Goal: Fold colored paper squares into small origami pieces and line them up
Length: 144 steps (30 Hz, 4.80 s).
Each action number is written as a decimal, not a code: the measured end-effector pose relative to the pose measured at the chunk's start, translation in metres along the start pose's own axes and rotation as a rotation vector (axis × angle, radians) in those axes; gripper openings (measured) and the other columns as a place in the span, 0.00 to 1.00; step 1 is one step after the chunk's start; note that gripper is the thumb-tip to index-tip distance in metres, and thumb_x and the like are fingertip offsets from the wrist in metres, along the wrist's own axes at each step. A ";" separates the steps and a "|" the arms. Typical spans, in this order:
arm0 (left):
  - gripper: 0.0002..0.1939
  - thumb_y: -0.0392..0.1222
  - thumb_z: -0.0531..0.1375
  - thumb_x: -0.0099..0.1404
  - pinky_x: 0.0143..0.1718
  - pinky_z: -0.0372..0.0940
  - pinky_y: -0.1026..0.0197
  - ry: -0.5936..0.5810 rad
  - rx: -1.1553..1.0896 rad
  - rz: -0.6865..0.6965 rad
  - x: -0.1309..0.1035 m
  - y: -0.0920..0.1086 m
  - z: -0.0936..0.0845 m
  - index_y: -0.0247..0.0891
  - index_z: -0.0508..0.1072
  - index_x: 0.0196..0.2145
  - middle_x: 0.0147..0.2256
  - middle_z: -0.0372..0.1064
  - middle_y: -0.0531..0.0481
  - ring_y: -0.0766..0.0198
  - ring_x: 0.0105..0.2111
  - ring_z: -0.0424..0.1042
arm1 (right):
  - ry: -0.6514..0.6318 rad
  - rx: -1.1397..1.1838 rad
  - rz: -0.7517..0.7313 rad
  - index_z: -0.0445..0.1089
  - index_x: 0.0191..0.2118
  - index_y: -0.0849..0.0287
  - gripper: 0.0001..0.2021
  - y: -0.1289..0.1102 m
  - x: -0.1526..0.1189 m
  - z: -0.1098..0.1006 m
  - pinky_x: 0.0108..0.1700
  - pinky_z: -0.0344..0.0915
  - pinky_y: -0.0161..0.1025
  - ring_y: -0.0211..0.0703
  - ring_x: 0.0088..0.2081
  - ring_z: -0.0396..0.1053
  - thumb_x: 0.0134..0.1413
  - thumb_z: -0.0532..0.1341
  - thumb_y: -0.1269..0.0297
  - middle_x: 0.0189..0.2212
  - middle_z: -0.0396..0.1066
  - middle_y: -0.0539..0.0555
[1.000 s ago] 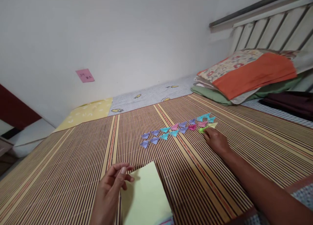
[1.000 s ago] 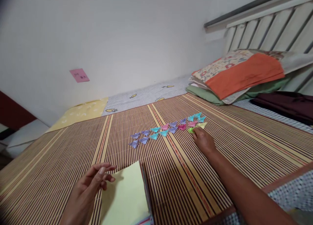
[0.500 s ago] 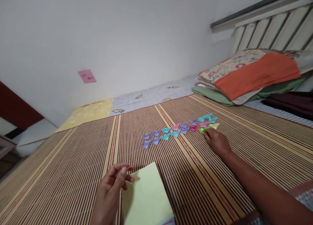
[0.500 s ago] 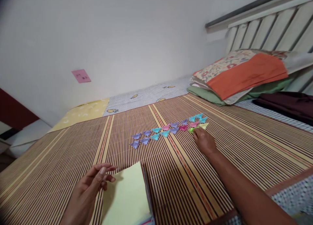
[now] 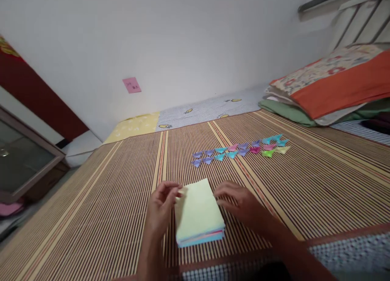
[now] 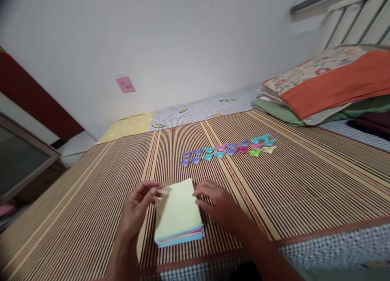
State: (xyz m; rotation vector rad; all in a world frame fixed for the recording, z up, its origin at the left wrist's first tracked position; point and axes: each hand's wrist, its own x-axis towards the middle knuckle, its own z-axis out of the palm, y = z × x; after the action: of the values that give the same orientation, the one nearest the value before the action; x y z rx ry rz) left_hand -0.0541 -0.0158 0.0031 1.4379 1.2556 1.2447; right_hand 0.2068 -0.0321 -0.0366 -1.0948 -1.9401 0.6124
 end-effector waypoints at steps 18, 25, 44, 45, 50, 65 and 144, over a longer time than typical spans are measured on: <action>0.22 0.40 0.67 0.60 0.63 0.60 0.38 -0.242 0.500 0.117 -0.048 -0.045 0.011 0.44 0.79 0.53 0.57 0.75 0.40 0.44 0.59 0.70 | -0.187 0.026 0.135 0.75 0.42 0.58 0.09 -0.009 -0.008 0.022 0.53 0.66 0.46 0.50 0.49 0.73 0.55 0.62 0.72 0.45 0.76 0.57; 0.09 0.41 0.61 0.64 0.43 0.68 0.54 -0.214 0.253 0.002 -0.028 -0.021 0.005 0.41 0.83 0.34 0.36 0.80 0.44 0.50 0.40 0.76 | -0.169 0.072 0.111 0.77 0.39 0.57 0.05 -0.016 0.008 0.014 0.49 0.66 0.45 0.50 0.45 0.73 0.58 0.64 0.68 0.39 0.77 0.55; 0.21 0.58 0.68 0.59 0.30 0.66 0.61 0.060 -0.170 -0.066 0.045 -0.007 0.015 0.35 0.77 0.36 0.29 0.76 0.48 0.60 0.27 0.74 | 0.136 0.599 0.244 0.78 0.33 0.61 0.17 0.002 0.086 0.020 0.36 0.70 0.41 0.48 0.33 0.75 0.55 0.67 0.49 0.29 0.78 0.53; 0.22 0.58 0.67 0.60 0.33 0.67 0.60 0.096 -0.159 -0.056 0.042 -0.003 0.013 0.35 0.78 0.39 0.32 0.77 0.46 0.58 0.31 0.75 | 0.192 0.608 0.265 0.78 0.34 0.61 0.18 0.001 0.085 0.021 0.36 0.70 0.41 0.49 0.33 0.75 0.57 0.66 0.47 0.29 0.79 0.53; 0.22 0.60 0.65 0.63 0.36 0.68 0.59 0.489 0.122 0.026 0.020 0.022 0.008 0.38 0.77 0.43 0.33 0.77 0.47 0.56 0.35 0.75 | 0.414 0.735 0.326 0.78 0.43 0.61 0.22 -0.012 0.083 0.017 0.39 0.73 0.45 0.54 0.37 0.78 0.59 0.64 0.44 0.36 0.82 0.58; 0.16 0.45 0.75 0.55 0.35 0.76 0.62 0.120 -0.756 -0.204 0.014 0.034 0.045 0.34 0.81 0.39 0.38 0.80 0.45 0.62 0.34 0.78 | 0.323 0.459 0.125 0.79 0.37 0.59 0.13 -0.046 0.073 0.015 0.42 0.70 0.42 0.49 0.37 0.74 0.64 0.62 0.56 0.32 0.76 0.54; 0.11 0.45 0.62 0.67 0.26 0.60 0.66 -0.194 -0.096 -0.135 -0.001 0.047 0.031 0.35 0.79 0.36 0.27 0.72 0.49 0.64 0.26 0.67 | 0.185 0.326 0.144 0.71 0.29 0.57 0.12 -0.057 0.067 -0.008 0.29 0.61 0.35 0.40 0.27 0.65 0.62 0.63 0.57 0.24 0.67 0.48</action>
State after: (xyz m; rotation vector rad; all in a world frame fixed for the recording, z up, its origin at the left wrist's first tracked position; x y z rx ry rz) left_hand -0.0162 -0.0236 0.0441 1.3469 1.1271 1.0356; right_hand 0.1668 -0.0026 0.0365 -1.0469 -1.5475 0.8420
